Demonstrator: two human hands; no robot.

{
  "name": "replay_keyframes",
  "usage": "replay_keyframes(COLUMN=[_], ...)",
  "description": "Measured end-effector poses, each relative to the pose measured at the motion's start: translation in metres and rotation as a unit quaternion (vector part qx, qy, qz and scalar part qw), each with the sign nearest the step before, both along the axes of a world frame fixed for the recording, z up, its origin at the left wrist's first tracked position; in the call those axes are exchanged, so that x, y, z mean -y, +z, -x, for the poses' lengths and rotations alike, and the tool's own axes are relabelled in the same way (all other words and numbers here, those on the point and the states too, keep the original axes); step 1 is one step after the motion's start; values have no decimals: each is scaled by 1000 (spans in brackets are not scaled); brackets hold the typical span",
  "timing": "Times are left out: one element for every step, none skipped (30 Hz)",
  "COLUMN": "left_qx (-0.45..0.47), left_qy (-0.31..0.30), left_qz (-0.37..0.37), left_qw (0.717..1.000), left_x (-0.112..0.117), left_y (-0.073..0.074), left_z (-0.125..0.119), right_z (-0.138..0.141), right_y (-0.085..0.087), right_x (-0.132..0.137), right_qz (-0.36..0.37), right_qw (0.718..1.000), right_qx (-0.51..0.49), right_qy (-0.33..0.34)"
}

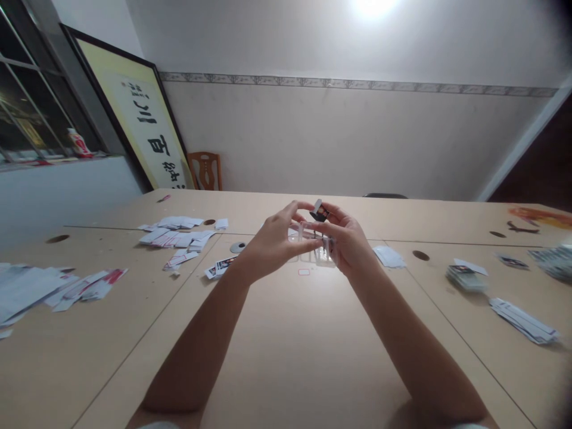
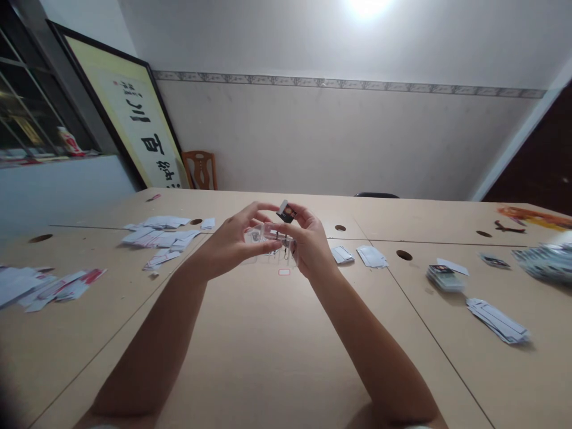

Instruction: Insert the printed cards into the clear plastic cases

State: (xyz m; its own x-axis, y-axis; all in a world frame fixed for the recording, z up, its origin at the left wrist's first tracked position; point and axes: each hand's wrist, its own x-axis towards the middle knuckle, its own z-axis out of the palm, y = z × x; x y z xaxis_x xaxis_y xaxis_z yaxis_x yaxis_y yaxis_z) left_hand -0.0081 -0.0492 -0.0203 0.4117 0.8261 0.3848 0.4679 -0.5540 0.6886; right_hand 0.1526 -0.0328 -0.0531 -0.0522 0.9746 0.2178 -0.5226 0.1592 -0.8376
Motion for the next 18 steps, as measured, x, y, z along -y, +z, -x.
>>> replay_keyframes(left_qx=[1,5,10,15,19,20,20,20,20,21,22,23,24,26,27,28,30,32], left_qy=[-3,-5,-6,-6,-5,-1,3,8,11,13,13,12,10,9,9,9,9,8], left_qz=[3,5,8,10,13,15,17,18,18,17,16,15,16,16,16,16,15,15], left_qw=[1000,1000,1000,1000,1000,1000,1000,1000,1000,1000,1000,1000,1000,1000,999,999,999,999], left_x=[0,0,0,-1,-1,-2,-2,-3,-4,-4,-5,-6,-6,-7,-7,-7,-7,-8], left_y=[0,1,1,1,0,0,-1,-2,-3,-4,-5,-5,-5,-6,-6,-6,-6,-7], left_z=[1,2,3,4,4,4,4,3,3,2,2,1,1,1,1,0,0,0], right_z=[0,0,0,0,0,0,0,0,1,1,1,1,2,2,2,3,3,3], right_y=[0,-1,-1,-1,-2,-2,-2,-3,-3,-3,-3,-3,-3,-3,-2,-2,-2,-1], right_x=[-1,-1,-2,-2,-2,-2,-2,-2,-2,-1,-1,0,0,1,2,2,3,3], right_qz=[-4,-7,-11,-14,-17,-20,-24,-30,-37,-45,-52,-57,-60,-62,-63,-64,-66,-67], right_qw=[1000,1000,1000,1000,1000,1000,1000,999,999,999,998,998,998,998,998,998,997,997], right_qx=[0,-1,-1,-3,-4,-4,-3,-2,-1,0,1,2,2,4,5,6,8,11], right_qy=[-4,-6,-7,-8,-9,-11,-14,-18,-22,-24,-25,-26,-26,-26,-26,-26,-28,-28])
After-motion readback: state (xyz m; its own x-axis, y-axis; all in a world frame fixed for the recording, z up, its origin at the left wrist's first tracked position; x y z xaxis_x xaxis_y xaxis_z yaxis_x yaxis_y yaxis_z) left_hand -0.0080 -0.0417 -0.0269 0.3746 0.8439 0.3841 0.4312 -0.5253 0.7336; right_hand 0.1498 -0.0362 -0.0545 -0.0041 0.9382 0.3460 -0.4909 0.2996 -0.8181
